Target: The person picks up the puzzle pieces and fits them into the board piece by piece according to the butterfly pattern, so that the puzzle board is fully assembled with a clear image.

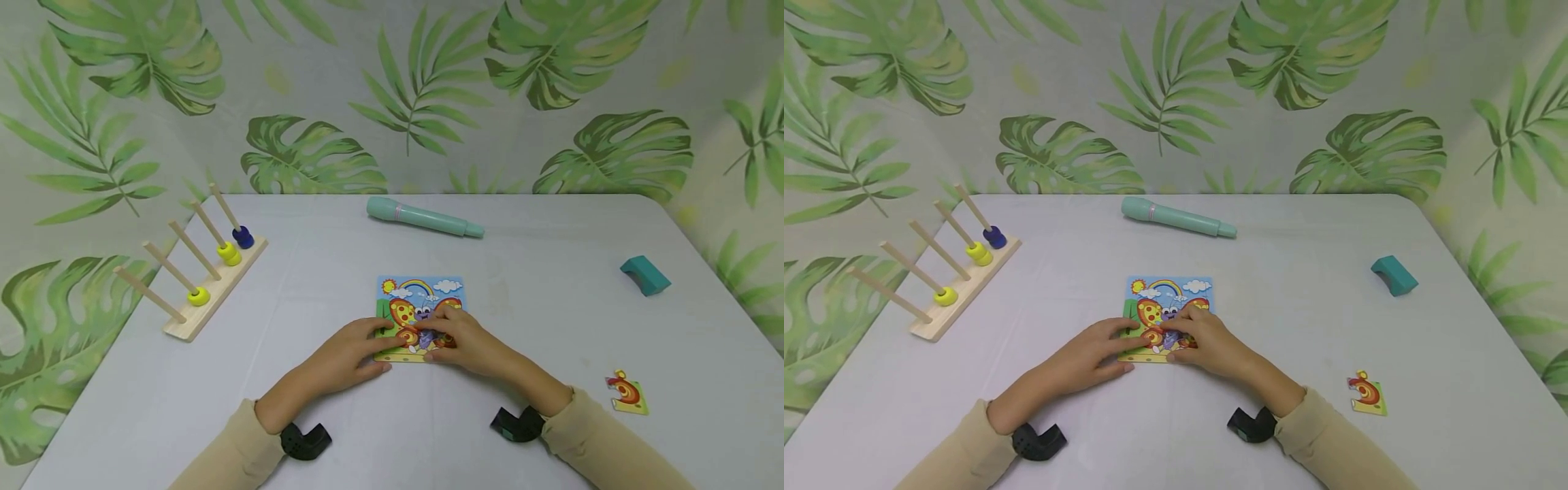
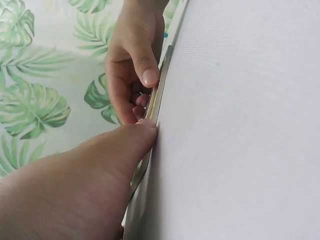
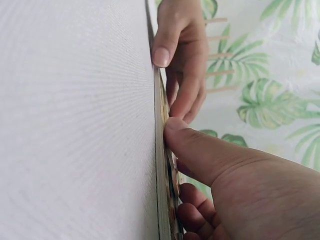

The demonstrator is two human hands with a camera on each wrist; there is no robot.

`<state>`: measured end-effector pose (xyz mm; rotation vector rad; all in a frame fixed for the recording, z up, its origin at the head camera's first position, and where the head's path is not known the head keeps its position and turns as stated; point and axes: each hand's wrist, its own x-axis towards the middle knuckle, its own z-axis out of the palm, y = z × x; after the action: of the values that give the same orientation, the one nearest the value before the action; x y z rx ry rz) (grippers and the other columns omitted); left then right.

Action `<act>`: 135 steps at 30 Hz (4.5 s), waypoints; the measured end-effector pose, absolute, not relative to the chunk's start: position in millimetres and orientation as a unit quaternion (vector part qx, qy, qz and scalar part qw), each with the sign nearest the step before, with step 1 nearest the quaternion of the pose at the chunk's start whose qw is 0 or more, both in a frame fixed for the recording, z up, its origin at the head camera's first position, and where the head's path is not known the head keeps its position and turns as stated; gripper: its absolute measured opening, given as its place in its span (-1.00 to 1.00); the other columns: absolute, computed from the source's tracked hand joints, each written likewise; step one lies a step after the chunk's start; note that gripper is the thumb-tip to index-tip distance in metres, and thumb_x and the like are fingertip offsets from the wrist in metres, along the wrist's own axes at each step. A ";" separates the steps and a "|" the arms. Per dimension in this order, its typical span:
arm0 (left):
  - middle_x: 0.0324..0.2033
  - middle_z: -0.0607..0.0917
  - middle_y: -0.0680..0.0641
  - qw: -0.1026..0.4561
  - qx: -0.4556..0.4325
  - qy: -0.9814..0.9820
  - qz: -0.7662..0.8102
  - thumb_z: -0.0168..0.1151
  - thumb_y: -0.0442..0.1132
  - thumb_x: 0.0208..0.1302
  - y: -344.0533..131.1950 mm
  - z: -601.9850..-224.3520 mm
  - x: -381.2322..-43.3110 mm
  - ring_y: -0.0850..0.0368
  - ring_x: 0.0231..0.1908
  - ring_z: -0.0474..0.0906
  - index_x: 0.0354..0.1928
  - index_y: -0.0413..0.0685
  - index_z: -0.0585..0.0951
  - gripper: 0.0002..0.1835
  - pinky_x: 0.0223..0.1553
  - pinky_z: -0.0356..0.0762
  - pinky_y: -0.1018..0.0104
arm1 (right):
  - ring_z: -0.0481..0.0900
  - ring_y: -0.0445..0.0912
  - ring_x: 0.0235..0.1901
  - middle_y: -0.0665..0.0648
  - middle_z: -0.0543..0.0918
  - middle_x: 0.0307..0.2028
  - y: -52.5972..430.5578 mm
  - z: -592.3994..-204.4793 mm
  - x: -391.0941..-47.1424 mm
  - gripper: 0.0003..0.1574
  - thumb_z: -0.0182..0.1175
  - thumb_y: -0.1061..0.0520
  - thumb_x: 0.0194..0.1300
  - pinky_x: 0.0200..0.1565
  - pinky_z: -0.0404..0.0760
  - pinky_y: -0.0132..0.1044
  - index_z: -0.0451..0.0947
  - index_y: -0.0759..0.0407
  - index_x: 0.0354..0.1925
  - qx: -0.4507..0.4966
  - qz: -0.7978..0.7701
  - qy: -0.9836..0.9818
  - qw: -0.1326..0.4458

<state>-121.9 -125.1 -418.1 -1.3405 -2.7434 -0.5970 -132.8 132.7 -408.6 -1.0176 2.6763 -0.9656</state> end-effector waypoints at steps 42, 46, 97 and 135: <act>0.14 0.38 0.04 0.022 -0.437 -0.883 -0.172 0.09 0.01 0.23 -110.7 -413.8 -120.4 0.12 0.17 0.20 0.14 0.18 0.47 -0.58 0.16 0.06 0.01 | 0.04 0.11 0.27 0.19 0.22 0.26 138.0 -409.9 -138.3 -0.32 0.28 -0.03 0.08 0.17 -0.31 0.23 0.39 0.07 0.17 -0.293 -0.325 0.897 0.063; 0.15 0.37 0.02 0.017 -0.437 -0.885 -0.157 0.08 0.01 0.24 -110.0 -411.6 -119.6 0.09 0.16 0.21 0.14 0.25 0.47 -0.59 0.15 0.08 0.04 | 0.05 0.11 0.26 0.20 0.22 0.26 137.9 -410.7 -138.7 -0.33 0.27 -0.04 0.08 0.16 -0.31 0.24 0.39 0.06 0.16 -0.294 -0.324 0.897 0.061; 0.16 0.38 0.23 -0.007 -0.433 -0.876 -0.211 0.14 -0.05 0.20 -109.7 -419.7 -130.2 0.17 0.15 0.19 0.10 0.29 0.50 -0.61 0.18 0.00 0.12 | -0.02 -0.40 0.21 -0.12 0.17 0.26 290.6 -347.5 -50.1 0.01 0.37 0.24 -0.04 0.22 -0.07 -0.08 0.12 -0.09 0.32 -0.153 -0.386 0.909 -0.027; 0.16 0.38 0.22 -0.026 -0.420 -0.877 -0.233 0.14 -0.06 0.20 -110.3 -418.2 -128.8 0.14 0.18 0.14 0.10 0.28 0.50 -0.62 0.20 -0.04 0.12 | 0.19 -0.50 -0.24 -0.07 0.41 -0.26 367.1 -425.1 -25.9 -0.27 0.42 0.15 -0.12 -0.21 -0.04 -0.74 0.38 0.27 0.05 -0.096 -0.290 0.952 -0.027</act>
<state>-128.8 -110.3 -418.2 -1.3426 -2.7997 -0.7445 -25.9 367.1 -425.1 -0.3072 3.0432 -0.9286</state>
